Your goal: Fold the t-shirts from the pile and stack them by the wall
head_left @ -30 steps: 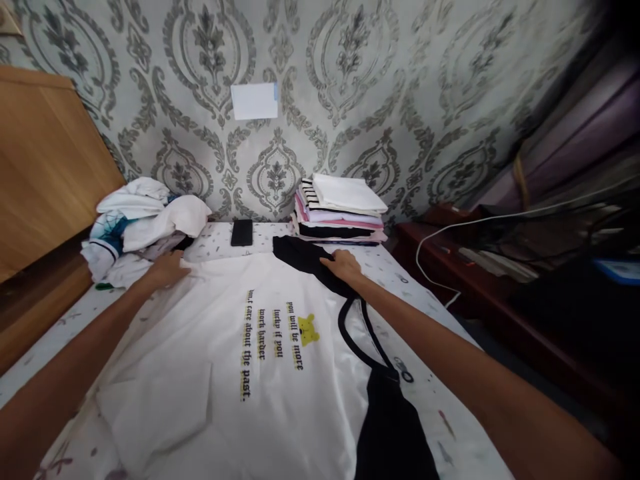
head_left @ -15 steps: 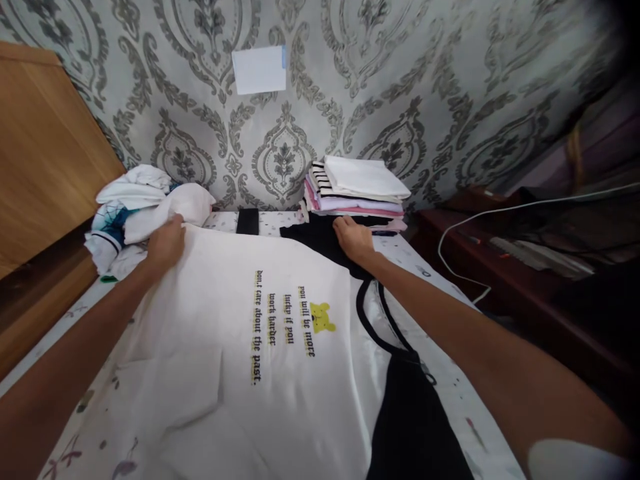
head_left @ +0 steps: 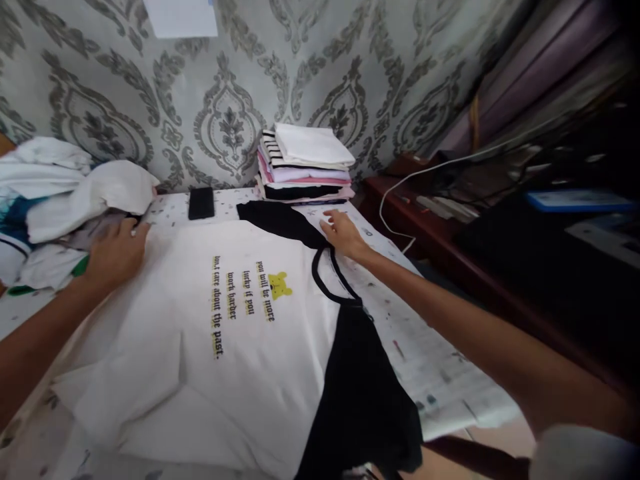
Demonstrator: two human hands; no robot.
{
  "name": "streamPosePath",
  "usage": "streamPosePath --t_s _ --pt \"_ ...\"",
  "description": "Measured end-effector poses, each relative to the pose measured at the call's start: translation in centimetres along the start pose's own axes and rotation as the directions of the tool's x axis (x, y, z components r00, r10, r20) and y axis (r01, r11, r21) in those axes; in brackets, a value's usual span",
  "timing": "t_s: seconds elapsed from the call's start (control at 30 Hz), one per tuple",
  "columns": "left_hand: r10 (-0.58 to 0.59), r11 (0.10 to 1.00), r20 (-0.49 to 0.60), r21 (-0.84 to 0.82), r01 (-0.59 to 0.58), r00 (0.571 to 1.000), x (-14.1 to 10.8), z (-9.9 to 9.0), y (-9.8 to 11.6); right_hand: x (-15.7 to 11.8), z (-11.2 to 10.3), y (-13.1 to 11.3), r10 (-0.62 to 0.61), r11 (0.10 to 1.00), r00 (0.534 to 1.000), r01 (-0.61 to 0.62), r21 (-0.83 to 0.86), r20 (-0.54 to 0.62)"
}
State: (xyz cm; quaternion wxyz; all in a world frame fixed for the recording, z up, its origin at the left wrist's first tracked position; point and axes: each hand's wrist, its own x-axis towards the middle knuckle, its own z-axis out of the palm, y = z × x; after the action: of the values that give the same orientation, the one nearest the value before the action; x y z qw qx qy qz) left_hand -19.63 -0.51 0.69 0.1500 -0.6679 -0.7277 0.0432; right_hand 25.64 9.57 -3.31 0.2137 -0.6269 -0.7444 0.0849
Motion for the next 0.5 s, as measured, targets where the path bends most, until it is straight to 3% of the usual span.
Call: streamPosePath --t_s 0.07,0.13,0.2,0.27,0.4,0.43,0.5 --pt "0.104 0.978 -0.053 -0.179 -0.112 0.993 -0.7 -0.8 2.2 -5.3 -2.0 0.8 -0.025 0.999 1.0 0.025 0.038 -0.003" --pt "0.273 0.882 -0.111 -0.368 -0.294 0.956 -1.1 -1.9 5.5 -11.2 -3.7 1.1 -0.016 0.999 0.999 0.015 0.038 0.029" --pt "0.465 0.732 -0.161 -0.483 -0.48 0.871 -0.9 -3.2 9.7 -16.7 -5.0 1.0 0.052 0.997 0.994 -0.057 0.047 0.094" --pt "0.629 0.59 -0.184 -0.521 -0.617 0.756 -0.1 -4.5 14.5 -21.4 -5.5 0.8 0.049 0.997 0.994 -0.054 0.053 0.093" --pt "0.843 0.406 -0.144 -0.461 -0.789 0.518 2.5 -5.7 23.6 -26.9 -5.3 0.1 0.063 0.998 0.998 -0.063 0.024 0.016" --pt "0.866 0.392 -0.123 -0.434 -0.811 0.485 3.3 -5.6 25.4 -27.5 -5.3 -0.1 0.073 0.997 0.997 -0.073 0.027 0.003" --pt "0.866 0.426 -0.076 -0.407 -0.808 0.494 5.0 -5.3 28.1 -28.3 -5.2 -0.5 0.1 0.992 0.995 -0.099 0.078 -0.01"
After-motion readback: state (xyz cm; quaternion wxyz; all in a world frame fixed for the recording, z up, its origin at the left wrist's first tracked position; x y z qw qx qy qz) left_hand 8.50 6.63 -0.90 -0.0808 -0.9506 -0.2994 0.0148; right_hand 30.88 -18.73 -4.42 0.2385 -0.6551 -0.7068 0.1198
